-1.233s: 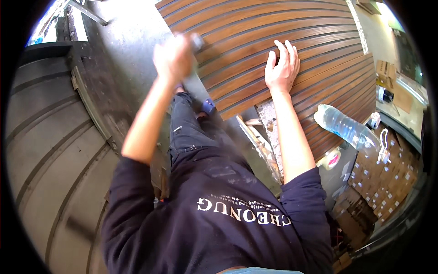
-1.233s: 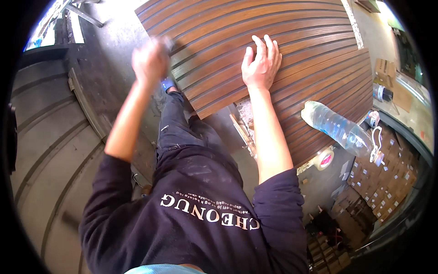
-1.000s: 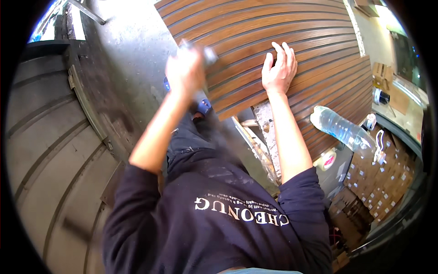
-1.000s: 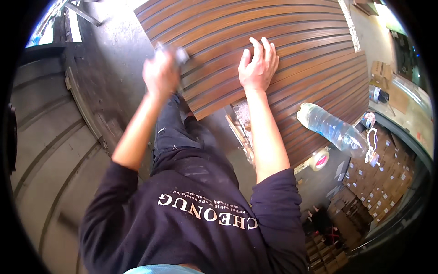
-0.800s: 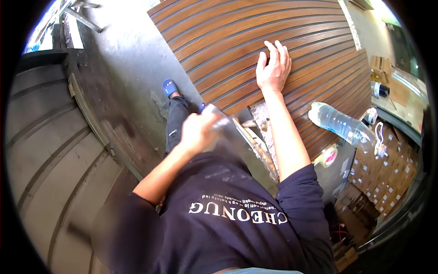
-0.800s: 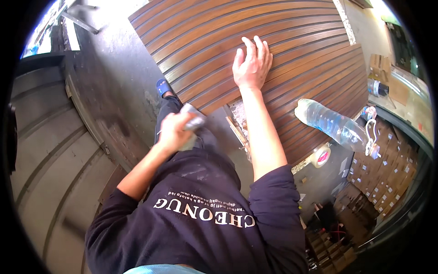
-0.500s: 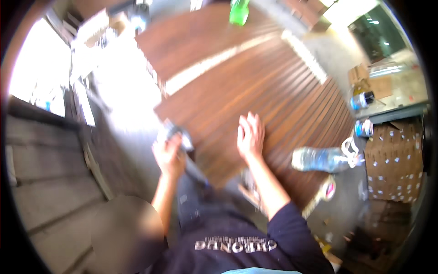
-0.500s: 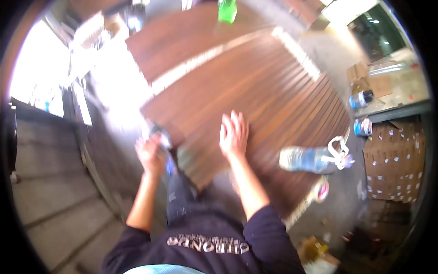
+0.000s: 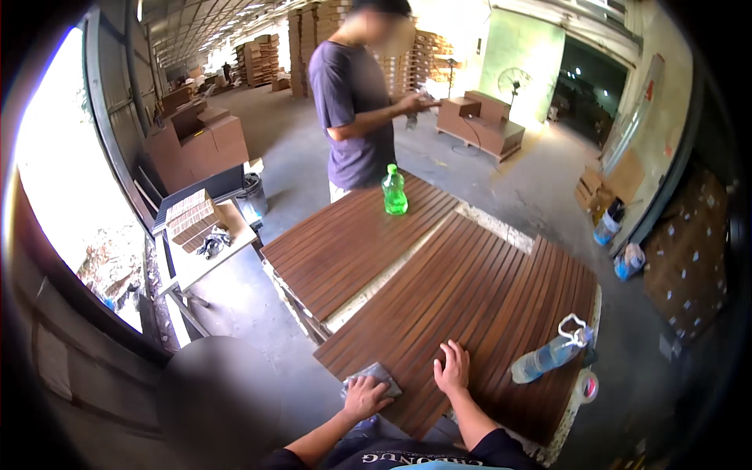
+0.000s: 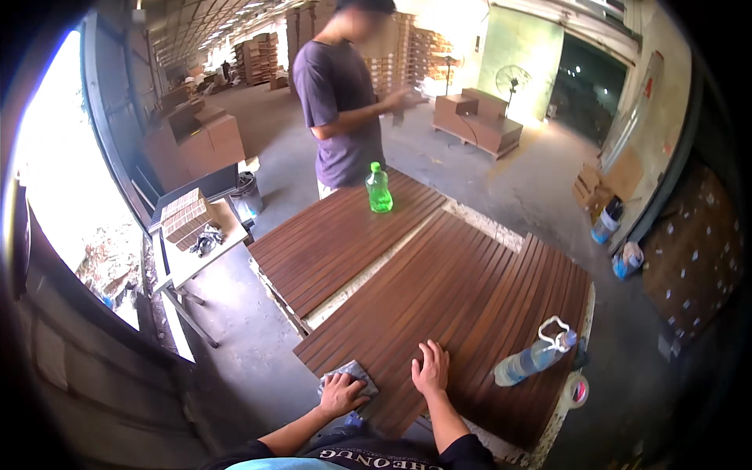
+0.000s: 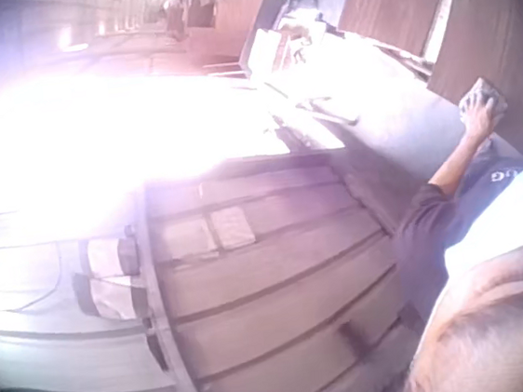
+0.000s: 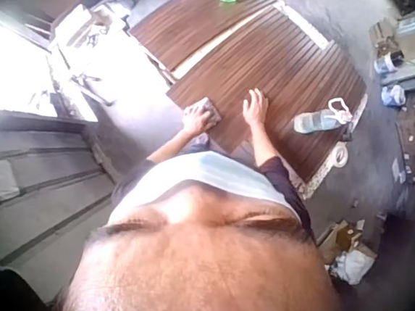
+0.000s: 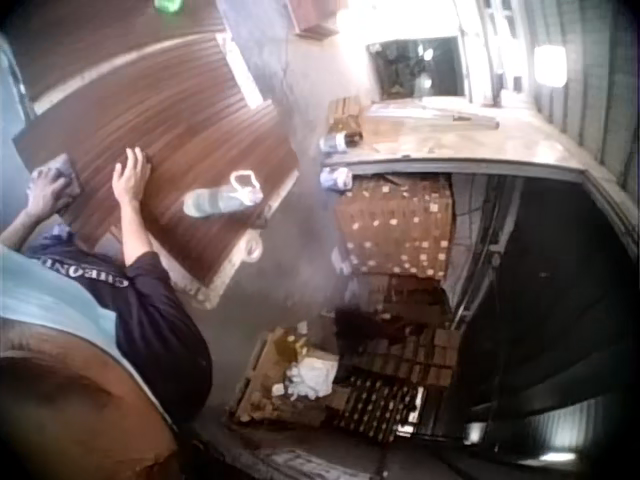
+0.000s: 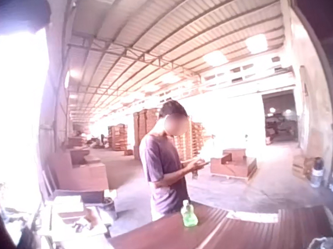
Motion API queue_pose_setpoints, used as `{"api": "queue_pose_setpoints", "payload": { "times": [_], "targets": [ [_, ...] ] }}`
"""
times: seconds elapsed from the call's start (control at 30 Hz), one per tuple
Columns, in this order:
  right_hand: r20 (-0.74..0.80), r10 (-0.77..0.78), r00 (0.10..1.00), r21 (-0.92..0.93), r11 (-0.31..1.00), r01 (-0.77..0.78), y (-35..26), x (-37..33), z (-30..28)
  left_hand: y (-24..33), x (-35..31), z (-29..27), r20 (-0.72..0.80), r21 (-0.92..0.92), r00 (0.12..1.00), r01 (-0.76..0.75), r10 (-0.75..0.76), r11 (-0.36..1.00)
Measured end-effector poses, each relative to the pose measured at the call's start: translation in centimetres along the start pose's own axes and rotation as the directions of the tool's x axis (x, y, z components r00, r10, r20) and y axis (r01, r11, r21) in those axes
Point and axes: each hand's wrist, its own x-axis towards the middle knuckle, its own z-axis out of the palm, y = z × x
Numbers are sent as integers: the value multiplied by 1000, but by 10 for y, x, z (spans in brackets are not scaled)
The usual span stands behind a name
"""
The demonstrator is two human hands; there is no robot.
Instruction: The person pours liquid from a plastic bottle onto a cloth and wipes wooden panels on a workbench.
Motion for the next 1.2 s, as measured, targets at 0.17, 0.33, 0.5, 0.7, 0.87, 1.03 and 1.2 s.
{"api": "queue_pose_setpoints", "payload": {
  "times": [0.17,0.33,0.5,0.7,0.87,1.03,1.2],
  "targets": [
    [-214,278,936,-99,947,-304,30,-6,-4,3,38,5,-20,-87,993,-119,118,989],
    [-446,205,871,-149,943,-298,28,-6,-7,-12,40,17,-48,-193,976,-220,215,956],
    [-222,291,931,-97,943,-318,33,-19,-20,-68,34,58,137,-275,847,-465,513,841],
    [-251,371,894,-71,914,-399,27,-31,-16,-36,112,65,-63,-208,845,-531,530,821],
    [-311,501,808,-119,822,-556,26,-37,-14,18,172,83,118,-246,956,-233,267,941],
    [-227,582,781,-145,773,-618,30,-21,-10,-13,79,82,153,-289,739,-602,657,744],
    [-307,514,801,-124,813,-569,34,-25,1,-44,130,122,-62,-330,560,-793,826,513]
  ]
}}
